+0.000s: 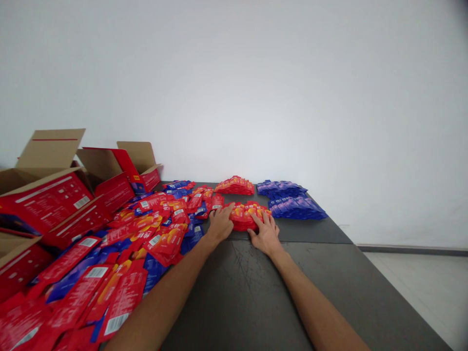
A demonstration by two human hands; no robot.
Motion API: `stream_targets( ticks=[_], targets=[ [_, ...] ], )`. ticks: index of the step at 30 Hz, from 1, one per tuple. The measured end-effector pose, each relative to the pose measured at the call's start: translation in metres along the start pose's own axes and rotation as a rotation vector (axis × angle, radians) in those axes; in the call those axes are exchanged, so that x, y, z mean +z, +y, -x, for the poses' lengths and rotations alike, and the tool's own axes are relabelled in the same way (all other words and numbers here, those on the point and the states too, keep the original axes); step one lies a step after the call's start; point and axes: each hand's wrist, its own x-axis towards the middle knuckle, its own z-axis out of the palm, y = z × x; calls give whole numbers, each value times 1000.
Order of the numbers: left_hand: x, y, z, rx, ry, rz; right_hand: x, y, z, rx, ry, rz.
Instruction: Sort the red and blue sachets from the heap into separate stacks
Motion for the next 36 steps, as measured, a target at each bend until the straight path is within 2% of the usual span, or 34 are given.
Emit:
stream_targets(
  ticks=[4,9,12,21,28,36],
  targets=[
    [0,-23,-21,-46,53,-49,-2,-1,1,-4,5,-10],
    [0,-52,-41,11,-119,-217,-2,1,2,-10,17,-16],
    [1,-60,-43,-3,-162,-288,-2,1,2,-8,15,-14],
    [-9,-70,-33,-111,-40,-341,-5,-2,3,-16,18,7],
    [-17,-60,-28,-188,62,-413,-3,0,3,-17,22,12],
    [-30,-60,-19,-146,170,-415,-7,-2,4,-16,32,39]
  ],
)
